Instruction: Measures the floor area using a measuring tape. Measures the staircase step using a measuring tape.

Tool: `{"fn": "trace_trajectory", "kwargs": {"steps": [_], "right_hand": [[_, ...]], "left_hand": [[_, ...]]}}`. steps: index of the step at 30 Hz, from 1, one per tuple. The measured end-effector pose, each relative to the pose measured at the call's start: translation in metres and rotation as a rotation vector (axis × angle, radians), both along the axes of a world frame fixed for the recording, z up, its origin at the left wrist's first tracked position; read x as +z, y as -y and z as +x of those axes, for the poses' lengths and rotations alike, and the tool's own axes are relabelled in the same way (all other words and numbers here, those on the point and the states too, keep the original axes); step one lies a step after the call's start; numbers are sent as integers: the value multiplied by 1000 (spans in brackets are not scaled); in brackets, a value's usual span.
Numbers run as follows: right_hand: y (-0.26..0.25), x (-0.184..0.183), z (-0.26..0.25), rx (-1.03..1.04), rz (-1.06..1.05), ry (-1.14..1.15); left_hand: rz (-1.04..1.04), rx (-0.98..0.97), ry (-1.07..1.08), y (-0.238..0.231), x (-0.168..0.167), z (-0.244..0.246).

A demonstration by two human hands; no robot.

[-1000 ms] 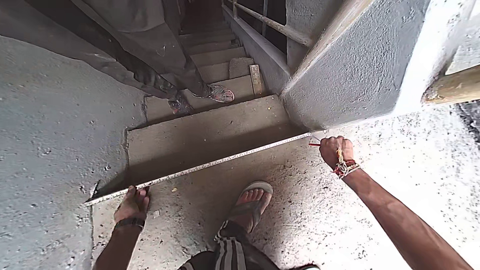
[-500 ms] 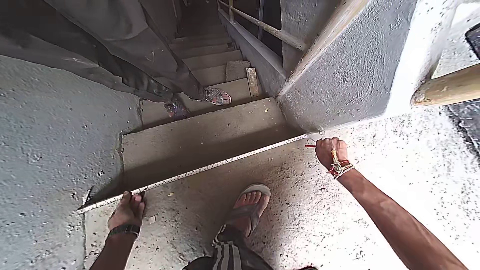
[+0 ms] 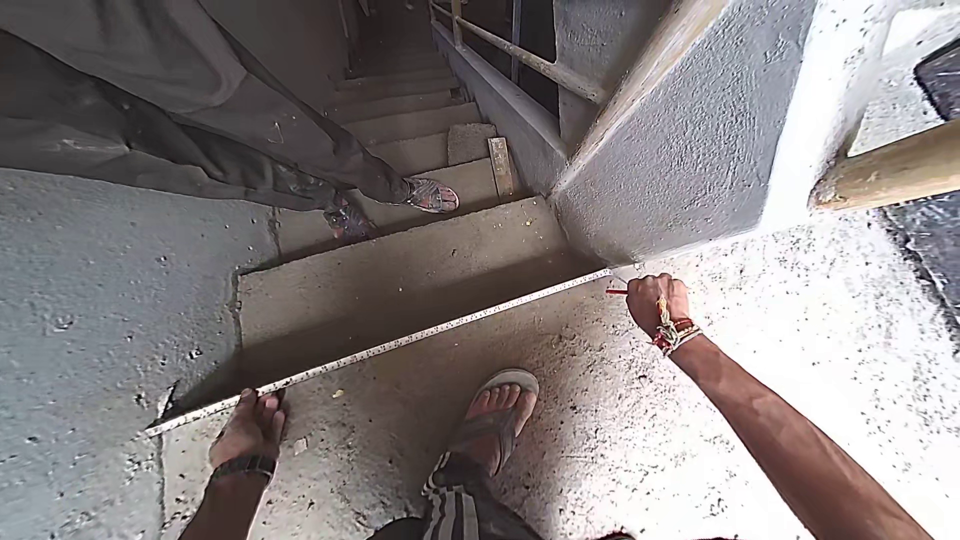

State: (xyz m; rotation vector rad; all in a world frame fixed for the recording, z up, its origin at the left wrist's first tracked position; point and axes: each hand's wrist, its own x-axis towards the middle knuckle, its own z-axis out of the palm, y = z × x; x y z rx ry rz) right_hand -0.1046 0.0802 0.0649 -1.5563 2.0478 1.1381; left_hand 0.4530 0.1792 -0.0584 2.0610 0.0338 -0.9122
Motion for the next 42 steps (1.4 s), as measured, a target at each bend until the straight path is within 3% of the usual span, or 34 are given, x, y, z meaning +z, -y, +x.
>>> {"fn": "trace_trajectory", "kwargs": {"steps": [42], "right_hand": [[1, -3, 1, 3, -20, 4]], "left_hand": [[0, -12, 6, -2, -7, 6]]}}
